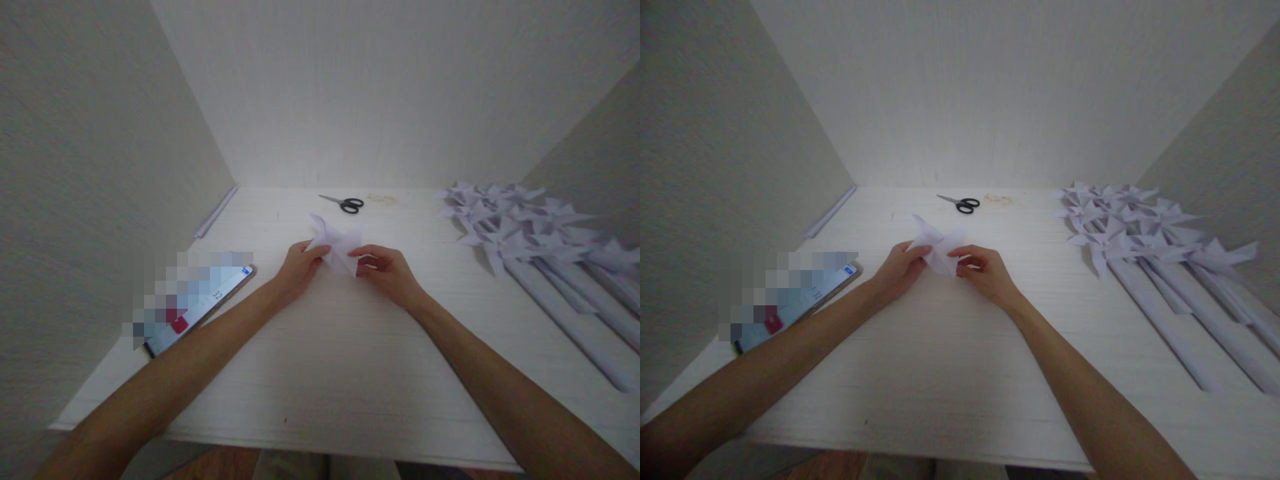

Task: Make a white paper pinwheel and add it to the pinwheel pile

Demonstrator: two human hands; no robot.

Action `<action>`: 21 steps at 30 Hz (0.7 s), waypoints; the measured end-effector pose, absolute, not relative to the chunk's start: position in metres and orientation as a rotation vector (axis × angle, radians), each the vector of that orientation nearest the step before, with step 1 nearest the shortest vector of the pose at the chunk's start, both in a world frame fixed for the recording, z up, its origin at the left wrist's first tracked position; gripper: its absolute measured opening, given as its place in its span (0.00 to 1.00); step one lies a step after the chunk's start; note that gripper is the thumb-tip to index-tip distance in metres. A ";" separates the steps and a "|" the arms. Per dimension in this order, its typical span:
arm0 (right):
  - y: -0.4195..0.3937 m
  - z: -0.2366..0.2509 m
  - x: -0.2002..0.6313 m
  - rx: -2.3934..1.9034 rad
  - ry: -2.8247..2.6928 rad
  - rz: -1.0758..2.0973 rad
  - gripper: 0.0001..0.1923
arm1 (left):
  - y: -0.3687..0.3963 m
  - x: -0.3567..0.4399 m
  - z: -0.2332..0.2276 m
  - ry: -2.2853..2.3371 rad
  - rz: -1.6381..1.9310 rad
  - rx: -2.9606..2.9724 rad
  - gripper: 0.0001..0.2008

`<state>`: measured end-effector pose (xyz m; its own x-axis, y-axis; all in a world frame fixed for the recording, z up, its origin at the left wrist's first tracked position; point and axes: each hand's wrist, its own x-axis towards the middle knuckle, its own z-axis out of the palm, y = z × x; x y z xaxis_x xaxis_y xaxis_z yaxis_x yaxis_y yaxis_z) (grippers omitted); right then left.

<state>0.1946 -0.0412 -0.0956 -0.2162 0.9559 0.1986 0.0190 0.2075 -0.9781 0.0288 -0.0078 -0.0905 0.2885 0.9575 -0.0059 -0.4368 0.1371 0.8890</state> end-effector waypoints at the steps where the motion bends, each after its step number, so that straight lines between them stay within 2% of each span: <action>1: -0.041 -0.096 0.194 -0.975 -1.482 1.180 0.12 | -0.009 0.029 -0.091 0.707 1.131 0.939 0.07; 12: -0.041 -0.092 0.190 -1.032 -1.427 1.067 0.00 | -0.013 0.028 -0.097 0.729 1.059 1.183 0.08; 21: -0.040 -0.093 0.188 -1.180 -1.452 1.050 0.05 | -0.017 0.028 -0.089 0.842 1.069 1.509 0.06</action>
